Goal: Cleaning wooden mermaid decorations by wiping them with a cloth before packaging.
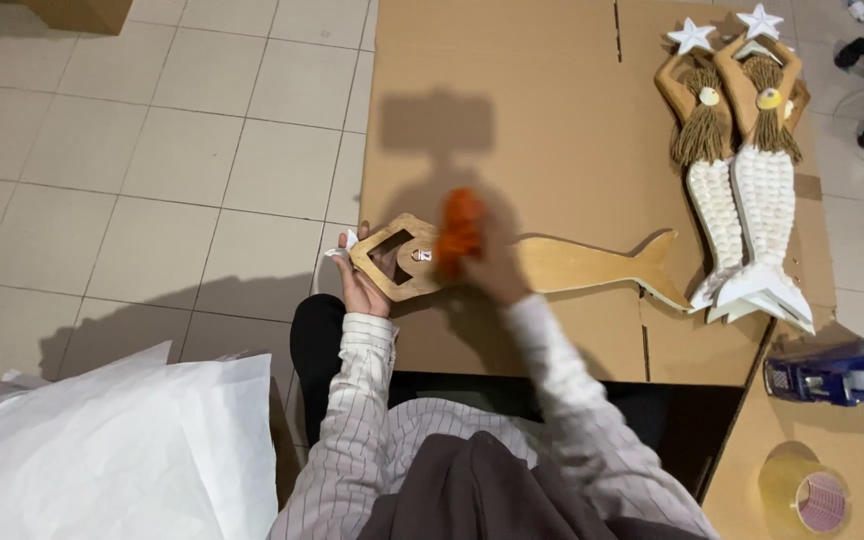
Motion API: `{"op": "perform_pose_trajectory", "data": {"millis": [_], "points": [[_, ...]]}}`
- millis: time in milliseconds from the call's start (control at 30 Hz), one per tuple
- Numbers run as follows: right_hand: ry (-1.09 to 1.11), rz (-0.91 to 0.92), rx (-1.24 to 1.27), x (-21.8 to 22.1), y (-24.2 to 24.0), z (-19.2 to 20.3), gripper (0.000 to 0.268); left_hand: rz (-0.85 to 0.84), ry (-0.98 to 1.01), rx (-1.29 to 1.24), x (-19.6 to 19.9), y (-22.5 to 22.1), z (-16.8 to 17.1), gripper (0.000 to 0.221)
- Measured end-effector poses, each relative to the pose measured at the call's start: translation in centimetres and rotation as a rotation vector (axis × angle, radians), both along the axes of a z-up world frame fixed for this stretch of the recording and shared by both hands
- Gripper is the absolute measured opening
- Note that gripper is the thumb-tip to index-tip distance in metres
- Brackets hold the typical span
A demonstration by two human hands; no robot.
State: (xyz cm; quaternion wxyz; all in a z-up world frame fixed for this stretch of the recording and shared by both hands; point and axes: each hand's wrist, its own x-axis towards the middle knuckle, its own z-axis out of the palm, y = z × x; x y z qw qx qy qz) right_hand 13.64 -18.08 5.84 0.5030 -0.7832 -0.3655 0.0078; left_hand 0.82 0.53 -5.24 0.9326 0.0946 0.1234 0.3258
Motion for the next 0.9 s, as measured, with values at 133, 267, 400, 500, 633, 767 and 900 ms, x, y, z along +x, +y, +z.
{"op": "perform_pose_trajectory", "data": {"millis": [133, 267, 400, 500, 633, 767, 900], "points": [[-0.460, 0.076, -0.417, -4.6, 4.7, -2.5, 0.045, 0.028, 0.073, 0.176, -0.3, 0.8, -3.3, 0.044], [-0.514, 0.052, -0.414, -3.9, 1.0, -3.9, 0.040, -0.004, 0.046, 0.142, -0.9, 0.0, -1.0, 0.049], [-0.567, -0.021, -0.232, 0.3, -7.1, -3.1, 0.037, -0.019, 0.045, 0.152, -0.6, 0.5, -1.9, 0.048], [-0.500, -0.101, -0.252, 2.5, -14.9, -1.5, 0.044, -0.020, 0.084, 0.167, -1.2, -0.1, -0.6, 0.046], [-0.316, -0.386, -0.461, 7.0, -24.2, -7.6, 0.044, -0.051, 0.102, 0.134, -1.3, 0.0, 1.9, 0.045], [-0.464, -0.656, -0.478, 6.8, -22.4, -9.4, 0.041, -0.041, 0.140, 0.117, -1.4, -0.7, 5.6, 0.042], [-0.443, -0.531, -0.424, -0.4, -13.1, -1.5, 0.035, -0.038, 0.217, 0.122, -1.7, -1.4, 8.1, 0.040]]}}
